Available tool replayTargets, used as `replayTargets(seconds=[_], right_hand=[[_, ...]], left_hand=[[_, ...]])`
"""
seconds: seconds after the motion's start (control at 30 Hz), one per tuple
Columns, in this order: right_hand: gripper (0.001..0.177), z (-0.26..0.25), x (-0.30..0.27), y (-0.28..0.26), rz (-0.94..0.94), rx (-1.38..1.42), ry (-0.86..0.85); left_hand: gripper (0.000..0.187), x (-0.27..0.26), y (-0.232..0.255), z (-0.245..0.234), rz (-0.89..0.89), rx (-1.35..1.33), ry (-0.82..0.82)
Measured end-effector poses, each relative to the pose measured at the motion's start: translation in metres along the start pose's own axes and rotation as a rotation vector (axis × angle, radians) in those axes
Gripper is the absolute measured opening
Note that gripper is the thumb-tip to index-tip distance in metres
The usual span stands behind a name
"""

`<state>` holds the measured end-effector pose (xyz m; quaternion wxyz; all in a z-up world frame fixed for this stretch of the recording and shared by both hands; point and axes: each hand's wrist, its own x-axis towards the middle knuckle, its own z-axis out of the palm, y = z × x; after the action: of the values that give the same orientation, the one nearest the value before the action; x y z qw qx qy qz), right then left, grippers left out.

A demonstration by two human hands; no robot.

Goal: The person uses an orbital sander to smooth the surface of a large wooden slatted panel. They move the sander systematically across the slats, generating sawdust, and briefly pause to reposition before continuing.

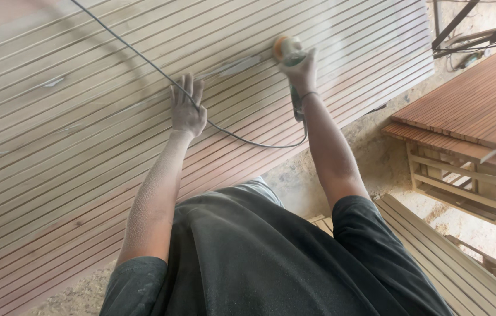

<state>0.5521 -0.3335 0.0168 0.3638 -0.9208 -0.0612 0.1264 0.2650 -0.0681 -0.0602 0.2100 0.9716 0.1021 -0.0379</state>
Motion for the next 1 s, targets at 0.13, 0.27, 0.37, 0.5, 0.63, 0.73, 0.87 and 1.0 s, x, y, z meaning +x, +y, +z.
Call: replayTargets(seconds=[0.13, 0.27, 0.37, 0.5, 0.63, 0.73, 0.87, 1.0], right_hand=[[0.082, 0.015, 0.008, -0.001, 0.136, 0.073, 0.069], [0.088, 0.064, -0.025, -0.036, -0.023, 0.058, 0.077], [0.085, 0.111, -0.078, -0.078, -0.122, -0.078, 0.016], [0.078, 0.155, -0.141, -0.141, -0.139, -0.099, -0.159], [0.066, 0.190, -0.188, -0.196, -0.245, -0.017, -0.341], [0.070, 0.208, -0.206, -0.221, -0.209, -0.109, -0.538], [0.074, 0.209, -0.210, -0.222, -0.352, -0.183, -0.567], [0.068, 0.187, -0.178, -0.186, -0.405, -0.062, -0.450]], left_hand=[[0.060, -0.018, -0.025, -0.002, -0.050, -0.053, 0.030], [0.066, -0.049, -0.064, -0.016, -0.265, -0.076, 0.159], [0.067, -0.076, -0.091, -0.035, -0.402, 0.034, 0.127], [0.068, -0.116, -0.120, -0.079, -0.663, -0.106, -0.030], [0.065, -0.143, -0.137, -0.119, -0.810, -0.090, -0.033], [0.064, -0.150, -0.140, -0.129, -0.876, -0.117, -0.069], [0.070, -0.142, -0.133, -0.124, -0.758, -0.124, -0.027], [0.070, -0.119, -0.114, -0.106, -0.649, -0.073, -0.134]])
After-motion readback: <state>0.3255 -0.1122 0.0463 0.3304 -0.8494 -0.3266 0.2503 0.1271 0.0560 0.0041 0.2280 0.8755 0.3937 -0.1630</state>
